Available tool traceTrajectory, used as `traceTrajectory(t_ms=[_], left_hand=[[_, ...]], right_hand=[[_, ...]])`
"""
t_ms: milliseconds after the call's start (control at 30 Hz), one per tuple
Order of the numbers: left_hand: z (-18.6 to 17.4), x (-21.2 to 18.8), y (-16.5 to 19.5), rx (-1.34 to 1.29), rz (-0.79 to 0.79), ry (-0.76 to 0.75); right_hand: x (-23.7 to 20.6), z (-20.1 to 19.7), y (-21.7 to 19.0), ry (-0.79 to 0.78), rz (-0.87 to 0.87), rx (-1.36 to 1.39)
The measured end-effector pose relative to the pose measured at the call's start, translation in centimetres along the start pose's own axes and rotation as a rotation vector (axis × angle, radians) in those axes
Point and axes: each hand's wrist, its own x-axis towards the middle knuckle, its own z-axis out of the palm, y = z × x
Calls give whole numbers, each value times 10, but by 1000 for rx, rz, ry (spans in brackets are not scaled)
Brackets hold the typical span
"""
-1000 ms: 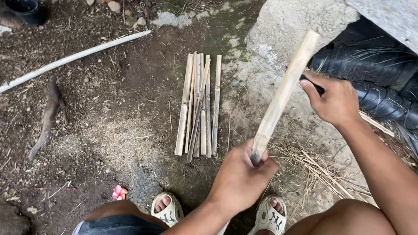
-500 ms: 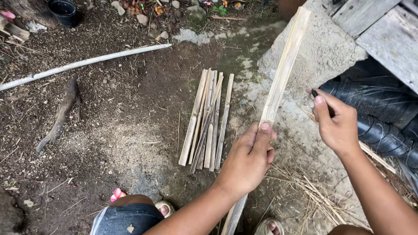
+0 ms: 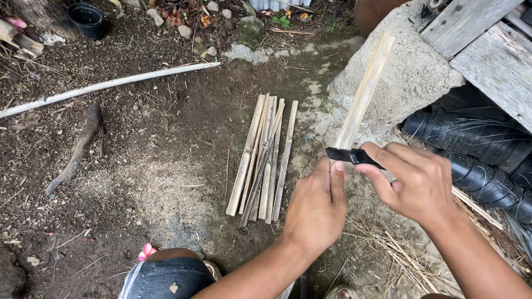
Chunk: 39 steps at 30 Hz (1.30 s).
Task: The person uses a utility knife to shave and smooth a long thin piece of wood. They hold the wood with one hand and carefully scrape along its length with the knife, occasionally rotating the wood to work different sides.
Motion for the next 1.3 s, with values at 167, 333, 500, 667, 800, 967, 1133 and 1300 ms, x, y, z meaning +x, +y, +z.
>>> traceTrajectory(t_ms=[167, 333, 500, 667, 800, 967, 1133, 1300], left_hand=[[14, -17, 3, -26, 37, -86], [27, -29, -2, -65, -119, -281], [10, -12, -7, -299, -148, -185], [-2, -7, 2, -298, -89, -180], [-6, -11, 12, -247, -62, -162], [-14, -12, 23, -207, -82, -145], [-23, -10, 29, -185, -57, -141], [-27, -11, 29, -299, -44, -174]], right_hand=[[1, 1, 36, 108, 292, -101], [-21, 8, 86, 166, 628, 0], [-34, 31, 96, 142, 703, 381], [-30, 29, 77, 25, 718, 508], [-24, 21, 55, 43, 628, 578], [-20, 10, 30, 48, 476, 575], [-15, 0, 14, -118, 416, 577], [-10, -8, 0, -37, 124, 529]])
